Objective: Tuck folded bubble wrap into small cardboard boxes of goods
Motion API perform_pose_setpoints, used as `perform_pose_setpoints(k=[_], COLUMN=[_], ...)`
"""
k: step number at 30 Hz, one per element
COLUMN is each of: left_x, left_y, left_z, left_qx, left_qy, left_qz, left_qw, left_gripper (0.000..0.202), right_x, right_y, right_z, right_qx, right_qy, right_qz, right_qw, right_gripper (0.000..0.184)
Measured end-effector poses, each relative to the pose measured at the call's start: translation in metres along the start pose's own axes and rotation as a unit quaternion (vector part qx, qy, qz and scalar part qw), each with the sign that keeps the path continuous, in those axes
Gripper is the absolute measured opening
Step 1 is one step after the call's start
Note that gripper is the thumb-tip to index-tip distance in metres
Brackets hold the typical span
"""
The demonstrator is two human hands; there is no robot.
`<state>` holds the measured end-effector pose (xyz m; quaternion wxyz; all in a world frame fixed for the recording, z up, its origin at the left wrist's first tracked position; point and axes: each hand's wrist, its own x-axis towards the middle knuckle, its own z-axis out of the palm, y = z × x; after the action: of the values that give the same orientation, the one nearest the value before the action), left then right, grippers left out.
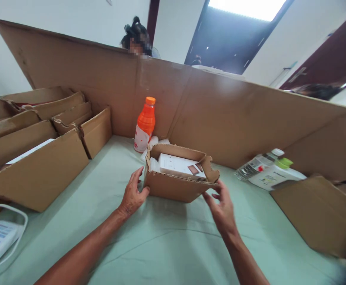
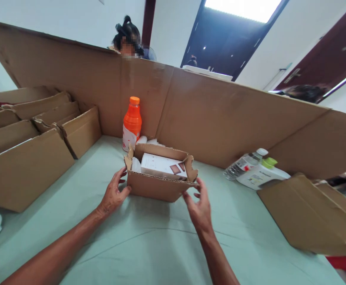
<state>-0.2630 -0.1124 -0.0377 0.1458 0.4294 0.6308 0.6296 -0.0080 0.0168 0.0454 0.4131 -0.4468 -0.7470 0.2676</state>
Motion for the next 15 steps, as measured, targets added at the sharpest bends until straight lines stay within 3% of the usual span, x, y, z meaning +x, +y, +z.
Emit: perform_pose_setpoints(k=[3,5,8,12,15], left_x=[0.008,0.011,0.007,-0.03,-0.074], left_y=[0.007,0.015,0.036,0.066,0.069], left_z=[0.005,0.012,0.024,0.025,-0.004], left_qx=[-0.016,-0.014,-0.013,-0.031,-0.031], left_qy=[-0.003,-0.008,-0.021,-0.087,-0.079], left_qz=[-0.023,-0.032,-0.033,-0.027,-0.065], left_qw=[1.0,0.999,0.999,0.995,0.994], left_gripper=[0.069,0.069,0.067,0.065,0.051], right_x=[0.006,0.007,-0.01,-0.067,-0.116], right_y=[0.01,0.007,0.006,0.014,0.012], right_z=[0.023,0.026,0.005,-0.038,-0.041], right_qx=[0.03,0.026,-0.004,-0.085,-0.102], right_qy=[-0.115,-0.116,-0.088,-0.016,0.004], right_qz=[0.048,0.062,0.065,0.034,-0.056], right_qw=[0.992,0.991,0.994,0.996,0.993], right_gripper=[0.055,0.054,0.05,0.039,0.032])
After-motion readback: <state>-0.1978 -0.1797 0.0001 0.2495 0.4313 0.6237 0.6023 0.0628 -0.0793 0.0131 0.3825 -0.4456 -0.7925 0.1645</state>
